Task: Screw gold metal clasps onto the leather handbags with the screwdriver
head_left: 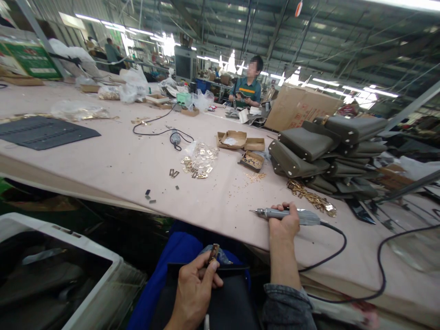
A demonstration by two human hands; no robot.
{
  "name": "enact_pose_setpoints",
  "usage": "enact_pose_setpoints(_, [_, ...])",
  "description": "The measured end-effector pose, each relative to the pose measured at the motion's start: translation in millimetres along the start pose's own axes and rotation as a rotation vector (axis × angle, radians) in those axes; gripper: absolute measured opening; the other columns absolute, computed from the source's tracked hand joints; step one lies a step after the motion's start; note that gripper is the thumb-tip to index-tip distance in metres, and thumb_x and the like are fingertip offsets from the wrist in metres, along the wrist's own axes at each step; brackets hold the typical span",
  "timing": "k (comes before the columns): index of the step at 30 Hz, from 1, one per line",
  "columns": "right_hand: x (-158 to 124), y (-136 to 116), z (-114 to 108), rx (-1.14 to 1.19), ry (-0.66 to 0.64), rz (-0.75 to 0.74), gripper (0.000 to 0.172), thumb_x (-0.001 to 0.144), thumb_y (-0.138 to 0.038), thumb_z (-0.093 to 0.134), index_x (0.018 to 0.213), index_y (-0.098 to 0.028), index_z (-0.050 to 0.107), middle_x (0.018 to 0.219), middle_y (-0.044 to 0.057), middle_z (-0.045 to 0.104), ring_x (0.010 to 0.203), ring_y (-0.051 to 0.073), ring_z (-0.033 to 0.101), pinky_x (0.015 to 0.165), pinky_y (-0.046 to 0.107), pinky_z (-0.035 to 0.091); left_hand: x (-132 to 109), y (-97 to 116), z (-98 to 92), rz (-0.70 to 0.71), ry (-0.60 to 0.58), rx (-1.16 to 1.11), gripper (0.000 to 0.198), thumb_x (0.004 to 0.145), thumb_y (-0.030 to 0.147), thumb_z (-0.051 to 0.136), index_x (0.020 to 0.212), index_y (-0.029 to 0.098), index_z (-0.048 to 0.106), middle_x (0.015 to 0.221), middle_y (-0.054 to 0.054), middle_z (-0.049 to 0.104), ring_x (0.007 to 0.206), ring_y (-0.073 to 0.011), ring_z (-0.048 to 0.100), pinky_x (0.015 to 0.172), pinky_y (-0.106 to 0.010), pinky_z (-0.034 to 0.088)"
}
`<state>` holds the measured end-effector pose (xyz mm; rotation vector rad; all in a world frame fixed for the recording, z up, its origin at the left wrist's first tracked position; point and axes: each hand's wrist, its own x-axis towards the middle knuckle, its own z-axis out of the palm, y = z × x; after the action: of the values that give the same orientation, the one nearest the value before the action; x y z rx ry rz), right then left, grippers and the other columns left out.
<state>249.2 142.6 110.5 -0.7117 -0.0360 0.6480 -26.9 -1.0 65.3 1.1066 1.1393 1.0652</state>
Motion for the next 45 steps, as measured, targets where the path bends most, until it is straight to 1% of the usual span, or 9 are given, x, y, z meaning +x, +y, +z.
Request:
enact_pose_setpoints(5, [-1.5,1.6,0.8,-0.01,0.009,-0.027,0.018,0.089,-0.017,0.069,0.088,-0.02,0.052,0.081,-0.006,0.057,0.054,0.009,0.053,0.054,0.024,0.054,-1.5,0.8,0.0,-0.011,0.013,-0.015,0.053,0.094,0.052,0.066,0.124,0.009,0.071,0.062,-0.005,0.072,0.058,-0.0203,0.07,0.058,-0.023,0.055])
enact_pose_setpoints(10, [-1.1,0.9,0.1,-0.016,0.012,-0.039,0.017,0.09,-0.016,0.068,0.088,-0.02,0.052,0.081,-0.005,0.058,0.055,0.009,0.054,0.055,0.024,0.055,-2.3,0.1,-0.8,0.007,0.008,-0.023,0.05,0.095,0.051,0.067,0.124,0.01,0.072,0.063,-0.005,0.072,0.059,-0.0205,0.071,0.058,-0.024,0.055])
enact_pose_setpoints(16, [-1.7,0.1,-0.8,-0.027,-0.006,-0.039,0.023,0.089,-0.021,0.074,0.087,-0.021,0.051,0.08,-0.006,0.057,0.054,0.008,0.054,0.056,0.023,0.055,-1.2,0.8,-1.2,0.003,0.011,-0.022,0.05,0.094,0.053,0.068,0.121,0.011,0.074,0.063,-0.005,0.072,0.059,-0.021,0.071,0.059,-0.024,0.056])
enact_pose_setpoints(24, [-0.1,0.6,-1.6,-0.008,0.008,-0.04,0.017,0.091,-0.016,0.069,0.089,-0.02,0.053,0.082,-0.005,0.058,0.055,0.008,0.053,0.055,0.023,0.054,-0.9,3.0,-1.2,0.001,0.012,-0.024,0.051,0.094,0.052,0.067,0.121,0.01,0.073,0.063,-0.005,0.072,0.058,-0.0204,0.07,0.058,-0.024,0.055])
enact_pose_setpoints(32, [6.6,-2.6,-3.9,-0.005,-0.002,-0.011,0.019,0.091,-0.018,0.07,0.089,-0.02,0.051,0.079,-0.007,0.057,0.053,0.008,0.053,0.055,0.022,0.053,-2.2,-1.7,-1.9,-0.012,0.015,-0.015,0.053,0.094,0.054,0.067,0.124,0.01,0.072,0.063,-0.005,0.072,0.059,-0.021,0.071,0.059,-0.025,0.056])
enact_pose_setpoints(35, [7.3,-2.9,-3.6,-0.008,-0.002,-0.009,0.021,0.091,-0.019,0.071,0.089,-0.02,0.051,0.079,-0.007,0.056,0.053,0.008,0.053,0.055,0.022,0.053,-1.3,0.3,-1.1,-0.016,0.02,-0.026,0.053,0.092,0.055,0.068,0.121,0.01,0.073,0.063,-0.005,0.072,0.059,-0.0213,0.071,0.059,-0.025,0.057])
enact_pose_setpoints(38, [7.2,-2.6,-2.9,-0.013,0.005,-0.009,0.018,0.092,-0.017,0.069,0.09,-0.02,0.051,0.079,-0.007,0.057,0.053,0.007,0.053,0.054,0.021,0.053,-0.7,3.1,-0.8,-0.021,0.024,-0.033,0.055,0.091,0.056,0.069,0.121,0.01,0.073,0.063,-0.005,0.072,0.059,-0.022,0.071,0.059,-0.026,0.057])
enact_pose_setpoints(42, [5.9,-2.1,-3.0,-0.042,0.022,-0.003,0.023,0.091,-0.02,0.073,0.09,-0.021,0.05,0.079,-0.007,0.058,0.052,0.008,0.053,0.052,0.023,0.053,-0.8,3.9,-1.2,-0.018,0.027,-0.031,0.055,0.091,0.056,0.069,0.12,0.01,0.074,0.062,-0.006,0.072,0.058,-0.0221,0.071,0.058,-0.026,0.057])
enact_pose_setpoints(45, [4.6,-2.2,-3.9,-0.06,0.032,-0.005,0.025,0.09,-0.022,0.075,0.09,-0.021,0.05,0.079,-0.007,0.058,0.052,0.008,0.053,0.051,0.023,0.053,-0.7,2.0,-1.4,-0.012,0.023,-0.031,0.054,0.092,0.054,0.069,0.122,0.01,0.073,0.062,-0.005,0.072,0.058,-0.0216,0.071,0.058,-0.025,0.057])
